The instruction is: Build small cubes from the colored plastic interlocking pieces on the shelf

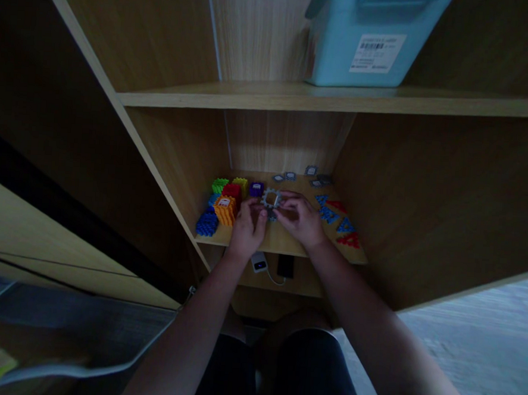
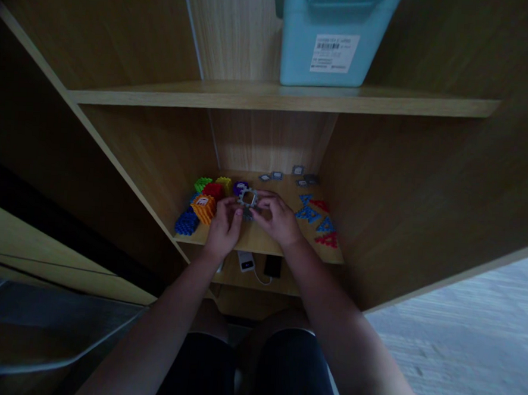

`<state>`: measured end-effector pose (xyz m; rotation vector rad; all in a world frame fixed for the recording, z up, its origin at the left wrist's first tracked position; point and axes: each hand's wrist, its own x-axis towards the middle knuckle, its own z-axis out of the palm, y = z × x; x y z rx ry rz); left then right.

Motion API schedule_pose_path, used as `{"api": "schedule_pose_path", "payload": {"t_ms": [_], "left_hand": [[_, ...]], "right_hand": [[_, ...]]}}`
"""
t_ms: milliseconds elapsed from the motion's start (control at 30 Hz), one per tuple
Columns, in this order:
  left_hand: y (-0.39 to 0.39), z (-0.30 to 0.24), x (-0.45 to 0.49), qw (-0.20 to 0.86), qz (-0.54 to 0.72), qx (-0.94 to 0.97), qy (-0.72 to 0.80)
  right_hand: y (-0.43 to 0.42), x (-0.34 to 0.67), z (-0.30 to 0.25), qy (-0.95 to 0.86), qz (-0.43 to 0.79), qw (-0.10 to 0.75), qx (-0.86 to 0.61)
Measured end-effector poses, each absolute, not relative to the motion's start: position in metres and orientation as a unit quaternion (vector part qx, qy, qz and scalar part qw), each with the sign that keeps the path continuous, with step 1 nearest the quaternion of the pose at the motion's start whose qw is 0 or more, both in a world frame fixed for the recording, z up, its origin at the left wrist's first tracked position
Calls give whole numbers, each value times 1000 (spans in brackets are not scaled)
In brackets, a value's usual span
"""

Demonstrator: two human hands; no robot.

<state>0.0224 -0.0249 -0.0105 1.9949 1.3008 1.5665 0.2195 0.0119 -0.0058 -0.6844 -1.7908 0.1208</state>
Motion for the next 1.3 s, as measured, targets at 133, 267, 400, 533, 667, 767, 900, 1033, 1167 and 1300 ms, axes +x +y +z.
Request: {"api": "schedule_pose_path", "payload": {"t_ms": [133,267,400,533,667,767,900,1033,1167,1300], "left_hand": [[-28,-10,21,151,542,699,442],[-27,-12,20,156,532,706,441],[-25,-13,19,150,543,713,417],[-22,-15,19,131,561,705,413],[-22,-17,19,142,565,702,410],[-23,-17,18,149,571,698,406],[-23,-16,18,152,568,699,406],[-20,-16,19,157,556,703,414],[-15,-17,19,164,534,717,416],[-13,-16,18,182,515,727,417]], "right_hand": [[8,215,-7,-794,21,550,-257],[5,214,-5,-811,-13,533,-243],[6,215,-6,-821,-16,517,-243],[9,214,-8,-827,3,504,-248],[12,213,-8,-832,34,494,-253],[13,213,-8,-838,35,482,-253],[14,215,-8,-842,10,471,-264],[17,217,-7,-839,20,464,-281],[22,221,-9,-829,36,469,-303],[28,224,-13,-821,52,474,-314]]}}
